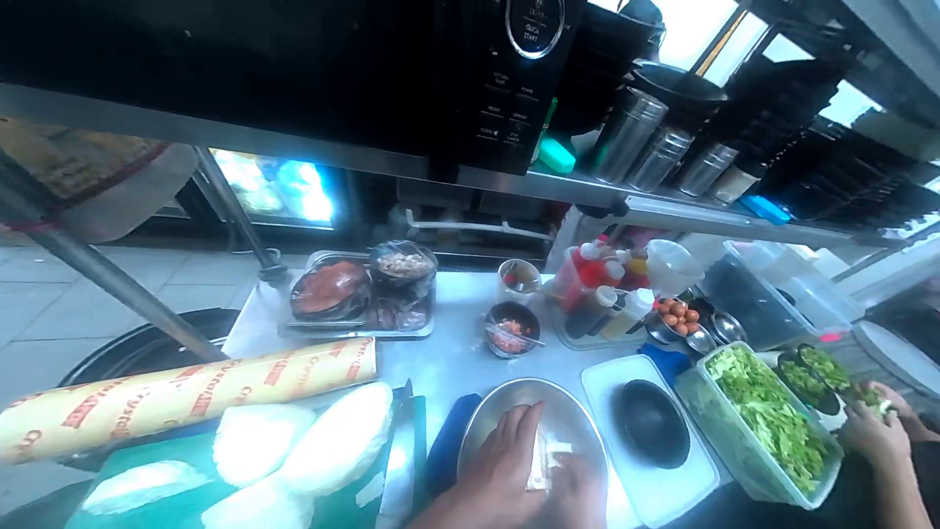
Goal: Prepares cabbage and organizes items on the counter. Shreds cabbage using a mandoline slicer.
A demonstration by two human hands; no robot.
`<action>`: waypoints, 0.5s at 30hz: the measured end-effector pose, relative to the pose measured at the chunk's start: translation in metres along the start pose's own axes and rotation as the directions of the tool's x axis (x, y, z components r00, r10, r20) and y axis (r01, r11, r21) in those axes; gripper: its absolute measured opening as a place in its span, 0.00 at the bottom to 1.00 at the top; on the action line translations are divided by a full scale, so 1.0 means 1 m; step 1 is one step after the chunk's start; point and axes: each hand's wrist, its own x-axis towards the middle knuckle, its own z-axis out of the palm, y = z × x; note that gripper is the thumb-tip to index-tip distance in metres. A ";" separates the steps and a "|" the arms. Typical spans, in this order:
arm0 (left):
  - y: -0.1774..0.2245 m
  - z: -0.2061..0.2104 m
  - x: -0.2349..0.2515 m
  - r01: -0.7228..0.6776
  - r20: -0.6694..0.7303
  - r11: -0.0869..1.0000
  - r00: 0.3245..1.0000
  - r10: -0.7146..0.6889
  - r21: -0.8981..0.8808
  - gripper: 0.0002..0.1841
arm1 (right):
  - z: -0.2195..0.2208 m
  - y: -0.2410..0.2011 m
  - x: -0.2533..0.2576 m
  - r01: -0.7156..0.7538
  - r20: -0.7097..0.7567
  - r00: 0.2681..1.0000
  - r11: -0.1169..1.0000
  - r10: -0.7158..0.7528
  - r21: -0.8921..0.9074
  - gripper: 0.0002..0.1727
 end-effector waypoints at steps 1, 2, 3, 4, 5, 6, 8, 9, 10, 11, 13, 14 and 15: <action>0.000 0.000 -0.001 -0.001 0.005 1.000 1.000 0.001 0.001 0.64 | 0.000 0.008 -0.001 -0.047 0.043 0.998 0.999 0.048 -0.025 0.12; 0.000 0.000 -0.001 -0.001 0.001 1.000 1.000 0.001 0.002 0.64 | -0.004 0.004 0.000 -0.037 0.048 0.998 0.999 0.038 -0.015 0.12; 0.000 -0.002 0.001 0.002 -0.008 1.000 1.000 -0.002 0.001 0.64 | -0.009 -0.009 0.004 0.019 0.022 1.000 1.000 -0.020 0.024 0.12; -0.001 -0.001 0.001 0.005 -0.010 1.000 1.000 -0.005 -0.002 0.64 | -0.014 -0.025 0.005 0.085 -0.018 0.996 0.994 -0.084 0.073 0.12; -0.001 0.000 -0.001 0.005 -0.006 1.000 1.000 -0.005 -0.004 0.64 | -0.016 -0.037 0.003 0.136 -0.055 0.990 0.984 -0.130 0.114 0.12; 0.000 0.001 -0.001 0.005 -0.004 1.000 1.000 -0.005 -0.004 0.64 | -0.015 -0.039 0.002 0.162 -0.082 0.985 0.978 -0.152 0.128 0.12; 0.000 0.000 0.000 -0.001 -0.004 1.000 1.000 0.001 0.002 0.64 | -0.003 -0.017 0.002 0.095 -0.064 0.994 0.994 -0.091 0.054 0.11; 0.000 0.001 -0.001 -0.002 -0.003 1.000 1.000 0.002 0.003 0.64 | 0.001 -0.001 0.001 0.023 -0.016 1.000 1.000 -0.023 0.008 0.12; 0.000 0.002 -0.002 -0.004 -0.004 1.000 1.000 0.004 0.003 0.65 | 0.002 0.009 -0.001 -0.019 0.023 1.000 1.000 0.019 -0.014 0.12; 0.000 0.002 -0.002 -0.007 -0.007 1.000 1.000 0.007 0.003 0.65 | 0.000 0.008 -0.001 -0.017 0.040 0.999 1.000 0.017 -0.003 0.12; -0.002 0.001 -0.001 -0.003 -0.025 1.000 1.000 0.003 0.005 0.65 | -0.010 -0.019 0.004 0.079 0.007 0.997 0.993 -0.080 0.085 0.12; -0.002 0.003 -0.003 0.001 -0.023 1.000 1.000 -0.001 0.005 0.65 | -0.014 -0.032 0.002 0.135 -0.034 0.991 0.983 -0.132 0.122 0.12; -0.002 0.004 -0.004 0.001 -0.021 1.000 1.000 -0.001 0.004 0.65 | -0.013 -0.036 0.000 0.169 -0.068 0.985 0.976 -0.161 0.139 0.12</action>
